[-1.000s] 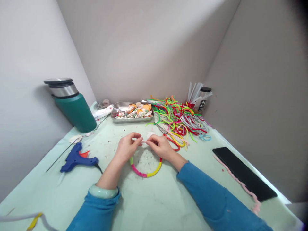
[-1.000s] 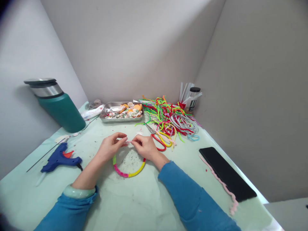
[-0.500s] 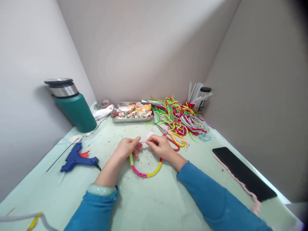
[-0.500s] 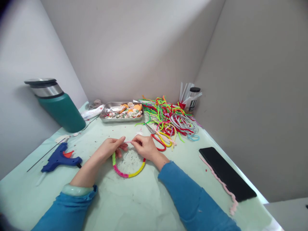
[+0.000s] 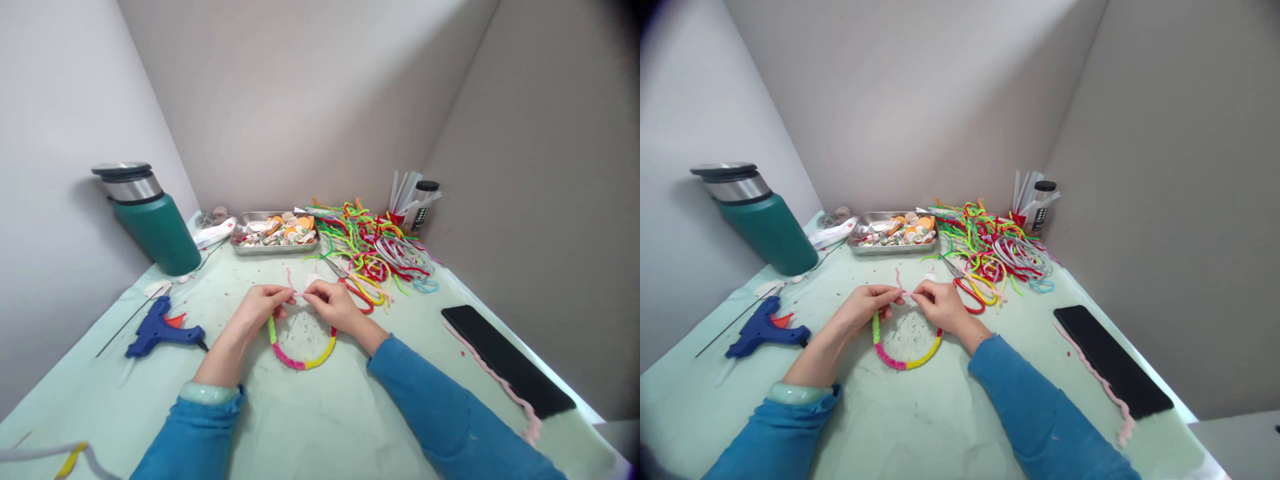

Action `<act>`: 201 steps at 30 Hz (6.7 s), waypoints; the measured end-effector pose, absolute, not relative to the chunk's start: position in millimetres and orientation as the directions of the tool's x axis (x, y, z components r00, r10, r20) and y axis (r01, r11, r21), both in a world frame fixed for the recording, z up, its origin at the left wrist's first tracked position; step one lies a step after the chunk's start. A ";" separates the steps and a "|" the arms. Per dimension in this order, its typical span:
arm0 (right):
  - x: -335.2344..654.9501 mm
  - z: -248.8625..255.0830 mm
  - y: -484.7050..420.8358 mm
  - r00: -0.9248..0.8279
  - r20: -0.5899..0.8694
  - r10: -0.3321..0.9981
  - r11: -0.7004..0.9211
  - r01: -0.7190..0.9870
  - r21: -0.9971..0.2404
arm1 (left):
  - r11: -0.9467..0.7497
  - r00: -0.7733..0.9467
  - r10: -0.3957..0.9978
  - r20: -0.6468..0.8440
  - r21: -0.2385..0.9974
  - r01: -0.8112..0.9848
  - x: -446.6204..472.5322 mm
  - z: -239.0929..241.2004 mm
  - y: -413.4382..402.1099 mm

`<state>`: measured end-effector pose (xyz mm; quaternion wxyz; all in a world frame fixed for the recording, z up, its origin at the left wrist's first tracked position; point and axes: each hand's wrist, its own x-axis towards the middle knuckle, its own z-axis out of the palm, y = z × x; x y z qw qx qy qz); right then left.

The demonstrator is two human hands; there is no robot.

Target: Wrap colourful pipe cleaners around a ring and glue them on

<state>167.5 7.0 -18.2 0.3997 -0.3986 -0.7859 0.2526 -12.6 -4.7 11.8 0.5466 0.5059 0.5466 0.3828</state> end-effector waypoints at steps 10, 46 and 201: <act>168.3 -18.9 7.8 -0.370 0.417 0.830 0.553 0.445 -0.705 | 0.196 0.140 0.967 -0.211 0.974 0.113 -12.4 13.2 -3.9; 168.2 -18.7 7.4 -0.397 0.418 0.817 0.568 0.437 -0.698 | 0.203 0.184 0.959 -0.214 0.976 0.074 -13.1 12.1 -5.5; 169.1 -12.8 5.4 -0.430 0.409 0.805 0.581 0.430 -0.691 | 0.244 0.238 0.941 -0.242 0.969 0.019 -10.3 13.0 -6.9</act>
